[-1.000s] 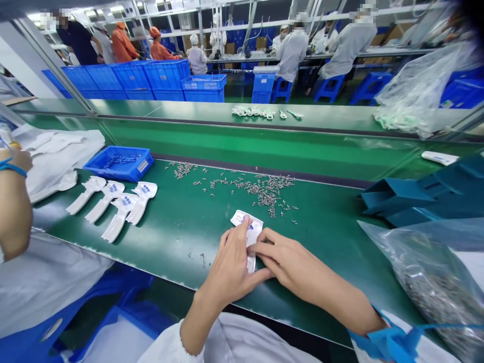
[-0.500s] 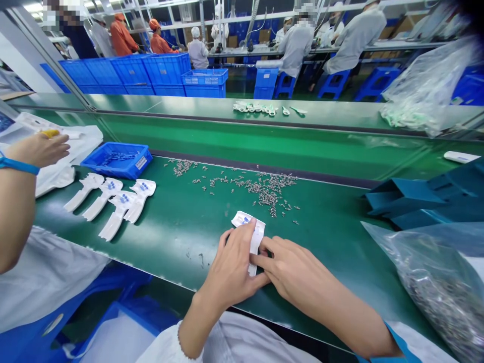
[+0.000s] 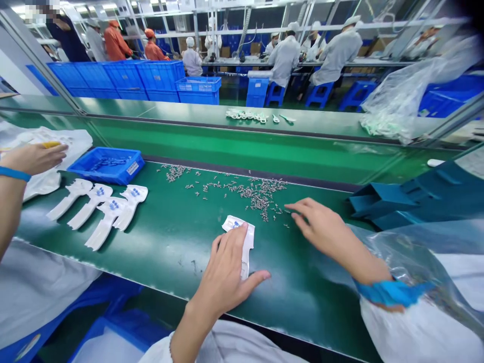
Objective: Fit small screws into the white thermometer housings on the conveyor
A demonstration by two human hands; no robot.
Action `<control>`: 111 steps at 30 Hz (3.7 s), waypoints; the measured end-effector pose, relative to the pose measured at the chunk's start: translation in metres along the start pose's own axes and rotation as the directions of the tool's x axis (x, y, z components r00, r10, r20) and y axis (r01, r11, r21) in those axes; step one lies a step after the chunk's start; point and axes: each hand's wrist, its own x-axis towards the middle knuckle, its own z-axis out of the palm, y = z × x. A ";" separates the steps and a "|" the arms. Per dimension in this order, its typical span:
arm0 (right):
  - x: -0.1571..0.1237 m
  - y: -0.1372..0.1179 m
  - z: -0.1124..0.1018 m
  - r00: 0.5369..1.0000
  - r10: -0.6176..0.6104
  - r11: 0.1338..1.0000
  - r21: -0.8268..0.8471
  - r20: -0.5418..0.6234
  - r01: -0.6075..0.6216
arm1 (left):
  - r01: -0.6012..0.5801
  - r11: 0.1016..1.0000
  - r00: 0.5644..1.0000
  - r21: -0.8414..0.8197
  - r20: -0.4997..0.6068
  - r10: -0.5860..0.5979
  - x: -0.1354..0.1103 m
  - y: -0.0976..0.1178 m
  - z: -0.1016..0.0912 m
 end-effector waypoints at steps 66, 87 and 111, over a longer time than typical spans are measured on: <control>-0.012 -0.098 -0.005 0.819 -0.033 0.956 0.256 0.573 -0.141 | -0.056 0.987 0.998 -0.149 0.024 0.060 0.001 0.001 -0.004; 0.020 0.028 0.006 0.980 0.178 0.924 0.358 -0.089 -0.135 | 0.157 0.977 0.978 0.146 -0.163 -0.132 0.001 0.021 0.002; 0.021 0.040 0.026 0.973 0.075 0.908 0.419 -0.218 0.024 | -0.145 0.827 0.960 0.543 -0.127 0.251 0.006 -0.041 -0.039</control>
